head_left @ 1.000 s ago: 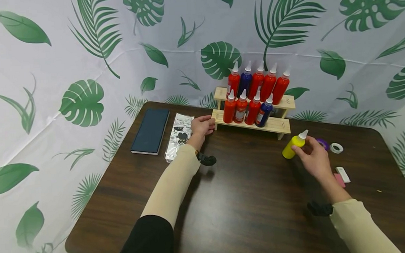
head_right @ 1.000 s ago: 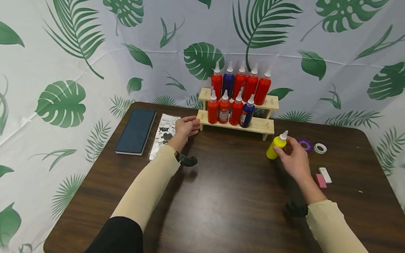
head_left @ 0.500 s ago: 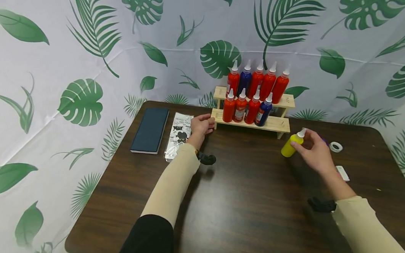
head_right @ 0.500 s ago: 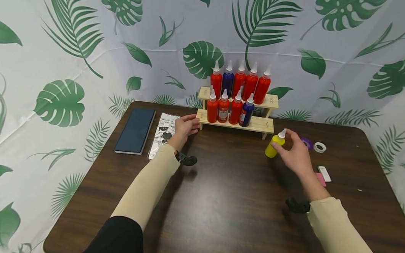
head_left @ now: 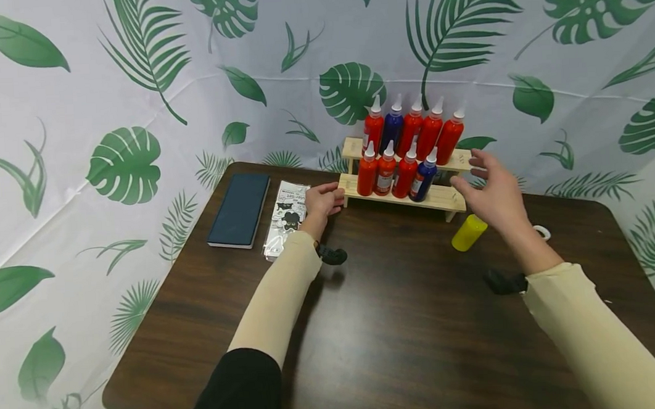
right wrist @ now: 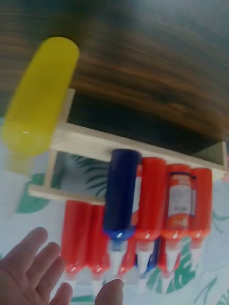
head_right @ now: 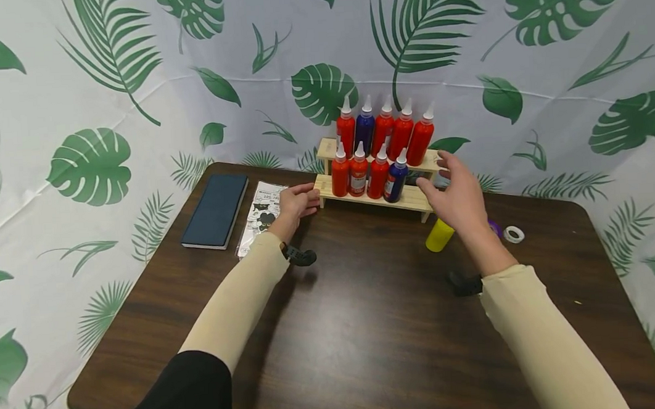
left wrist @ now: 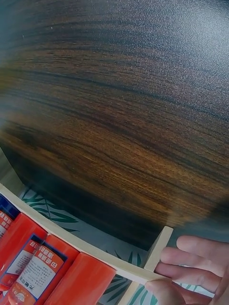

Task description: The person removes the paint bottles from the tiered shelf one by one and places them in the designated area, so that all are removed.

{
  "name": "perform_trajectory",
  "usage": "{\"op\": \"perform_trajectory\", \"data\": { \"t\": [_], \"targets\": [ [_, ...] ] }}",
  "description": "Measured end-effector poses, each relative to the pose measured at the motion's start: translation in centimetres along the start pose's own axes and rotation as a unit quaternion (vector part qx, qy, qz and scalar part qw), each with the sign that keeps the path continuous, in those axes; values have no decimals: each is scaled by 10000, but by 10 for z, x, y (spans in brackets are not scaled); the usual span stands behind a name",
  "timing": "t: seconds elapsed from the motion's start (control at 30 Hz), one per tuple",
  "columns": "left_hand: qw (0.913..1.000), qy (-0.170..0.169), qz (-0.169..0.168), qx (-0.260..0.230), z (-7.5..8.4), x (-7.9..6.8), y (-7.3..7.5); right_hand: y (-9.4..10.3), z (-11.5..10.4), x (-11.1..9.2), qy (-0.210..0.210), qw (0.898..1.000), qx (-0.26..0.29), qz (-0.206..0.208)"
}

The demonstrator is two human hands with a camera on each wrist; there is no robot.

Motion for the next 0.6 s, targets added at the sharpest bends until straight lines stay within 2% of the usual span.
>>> {"op": "perform_trajectory", "data": {
  "t": [0.13,0.27,0.43,0.6],
  "targets": [
    [10000,-19,-40,-4,1,0,0,-26,0,19,-160,9989,139,-420],
    [10000,-39,-55,35,1,0,1,-51,9,32,-381,9969,313,-609],
    [9999,41,-1,96,1,1,1,-72,20,38,-518,9957,617,-468],
    [9998,179,44,113,0,5,1,-80,26,41,-558,9961,676,-116]
  ]
}}
Point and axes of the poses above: each hand's wrist, its own x-axis towards the middle knuckle, its own y-axis out of the back of the hand, z = x × y, the point moved 7 cm from there along x, towards the middle knuckle, and after that the axes turned 10 degrees about x, right-handed, at the moved point
